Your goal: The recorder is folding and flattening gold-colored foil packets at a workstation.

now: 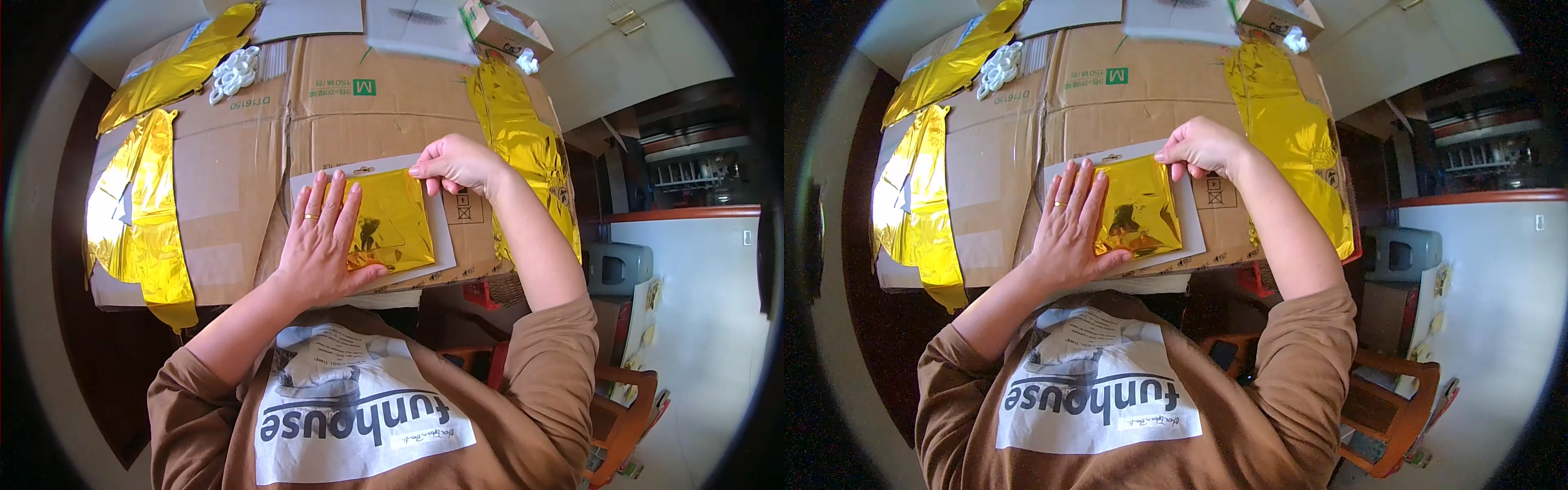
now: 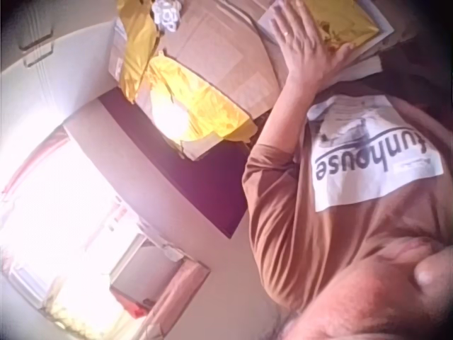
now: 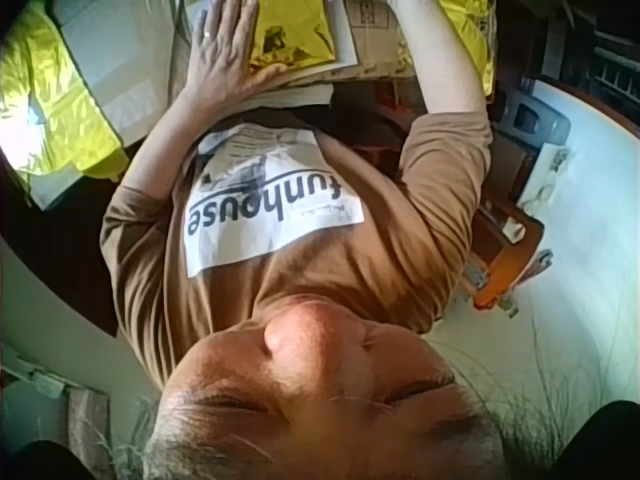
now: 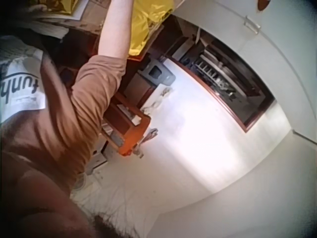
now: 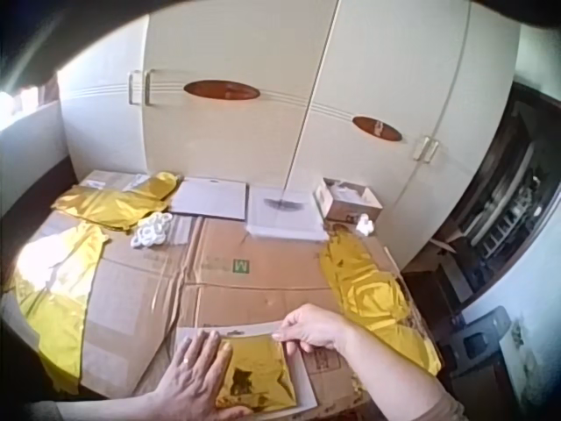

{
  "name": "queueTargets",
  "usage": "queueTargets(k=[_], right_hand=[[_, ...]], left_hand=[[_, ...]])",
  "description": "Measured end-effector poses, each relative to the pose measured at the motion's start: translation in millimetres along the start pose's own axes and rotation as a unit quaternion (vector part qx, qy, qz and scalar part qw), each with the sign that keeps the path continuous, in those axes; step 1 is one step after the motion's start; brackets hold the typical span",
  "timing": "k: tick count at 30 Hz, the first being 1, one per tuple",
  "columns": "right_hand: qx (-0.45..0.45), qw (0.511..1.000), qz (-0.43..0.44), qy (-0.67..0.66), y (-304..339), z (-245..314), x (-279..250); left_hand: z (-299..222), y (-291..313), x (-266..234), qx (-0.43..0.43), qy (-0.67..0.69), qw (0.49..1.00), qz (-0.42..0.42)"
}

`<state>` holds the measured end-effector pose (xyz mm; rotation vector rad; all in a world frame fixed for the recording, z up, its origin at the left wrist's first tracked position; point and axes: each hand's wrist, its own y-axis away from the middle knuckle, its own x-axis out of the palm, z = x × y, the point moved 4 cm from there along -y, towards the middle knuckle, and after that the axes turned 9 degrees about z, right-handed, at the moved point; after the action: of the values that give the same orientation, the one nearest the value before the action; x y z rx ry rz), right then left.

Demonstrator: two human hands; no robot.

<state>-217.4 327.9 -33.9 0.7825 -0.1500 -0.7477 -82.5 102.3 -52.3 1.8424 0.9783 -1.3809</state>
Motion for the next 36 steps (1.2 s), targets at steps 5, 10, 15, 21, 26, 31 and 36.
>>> queueTargets(k=[5,10,15,21,26,31,36], right_hand=[[-0.019,0.998,-0.014,-0.050,2.8,-5.8,1.6],[-0.036,0.992,-0.104,0.054,5.0,-7.5,13.0],[-0.118,0.876,-0.322,0.340,21.0,-5.5,45.9],[-0.180,0.839,-0.366,0.360,27.7,-10.5,57.4],[-0.279,0.757,-0.450,0.383,27.1,-18.8,67.9],[-0.301,0.739,-0.484,0.358,28.0,-21.7,71.1],[-0.319,0.710,-0.477,0.409,29.4,-21.6,72.0]], left_hand=[[0.7,0.1,0.0,0.005,0.005,1.000,-0.012],[1.2,1.1,0.4,0.007,0.003,1.000,-0.018],[0.1,0.9,-0.9,0.008,0.005,1.000,-0.027],[-0.3,0.7,-1.3,0.007,0.008,1.000,-0.026],[0.1,0.8,-0.8,0.008,0.017,0.999,-0.033],[1.3,1.6,-4.2,0.009,0.034,0.999,-0.031],[2.3,2.8,-4.6,0.011,0.045,0.998,-0.039]])
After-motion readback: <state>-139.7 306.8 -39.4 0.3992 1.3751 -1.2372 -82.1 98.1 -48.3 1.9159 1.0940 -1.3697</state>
